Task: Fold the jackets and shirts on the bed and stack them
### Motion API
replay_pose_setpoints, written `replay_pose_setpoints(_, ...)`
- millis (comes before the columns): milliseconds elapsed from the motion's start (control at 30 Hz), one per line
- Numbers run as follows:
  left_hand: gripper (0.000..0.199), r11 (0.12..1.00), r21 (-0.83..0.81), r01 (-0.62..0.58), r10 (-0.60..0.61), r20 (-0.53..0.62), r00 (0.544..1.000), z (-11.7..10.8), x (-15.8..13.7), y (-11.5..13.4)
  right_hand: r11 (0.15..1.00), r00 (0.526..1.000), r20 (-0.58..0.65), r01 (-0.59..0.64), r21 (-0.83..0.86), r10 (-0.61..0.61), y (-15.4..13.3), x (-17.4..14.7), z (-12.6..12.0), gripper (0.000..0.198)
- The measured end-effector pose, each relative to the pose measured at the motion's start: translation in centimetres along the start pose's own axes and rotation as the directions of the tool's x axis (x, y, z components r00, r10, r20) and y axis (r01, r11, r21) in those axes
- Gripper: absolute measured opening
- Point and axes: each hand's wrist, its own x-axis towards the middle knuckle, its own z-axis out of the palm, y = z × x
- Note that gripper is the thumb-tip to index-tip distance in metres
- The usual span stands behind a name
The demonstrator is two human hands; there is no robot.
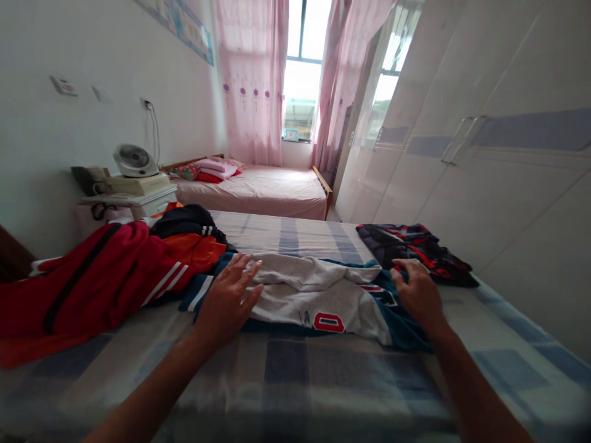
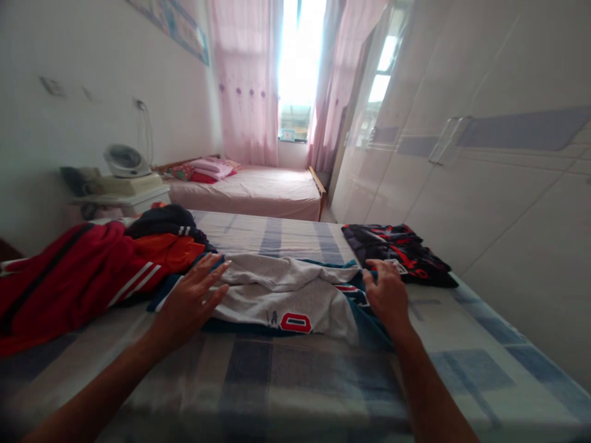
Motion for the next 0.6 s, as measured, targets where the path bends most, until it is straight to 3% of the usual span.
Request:
replay_pose_setpoints(100,0.050,1.000,0.002,-0.029,0.029,0.049,0.998,1.8,0.7,1.1,0.971,0.967,0.126,-0.205,-0.124,0.220,4.2,-1.1,-1.5,0.047)
replay_pose_setpoints(200,0.050,0.999,-0.001,-0.047,0.046,0.168,0.985,4.2,0.9,1.1,0.918,0.856,0.331,-0.374,-0.131,0.396,6.7,-2.2,-2.1,0.055)
replay_pose_setpoints(300,0.046,0.999,-0.038,-0.037,0.047,0.303,0.952,5.3,1.1,0.9,0.841,0.750,0.450,-0.541,-0.006,0.485,6.7,-2.4,-2.7,0.049)
replay_pose_setpoints(367,0.043,0.999,-0.045,-0.008,0.023,0.327,0.945,5.0,1.4,1.1,0.707,0.638,0.597,-0.689,0.160,0.486,5.9,-2.3,-3.1,0.041)
replay_pose_setpoints(467,0.044,0.998,-0.058,0.027,-0.010,0.267,0.964,4.0,2.1,2.1,0.395,0.443,0.812,-0.871,0.291,0.379,4.5,-2.2,-3.5,0.035)
replay_pose_setpoints(533,0.047,0.990,-0.138,0.028,0.006,0.239,0.971,4.0,2.2,2.9,0.298,0.383,0.845,-0.912,0.281,0.374,3.8,-2.2,-3.6,0.036)
replay_pose_setpoints(600,0.049,0.969,-0.245,0.022,0.046,0.268,0.962,4.7,1.9,3.4,0.293,0.373,0.838,-0.917,0.269,0.398,3.1,-2.0,-3.8,0.040)
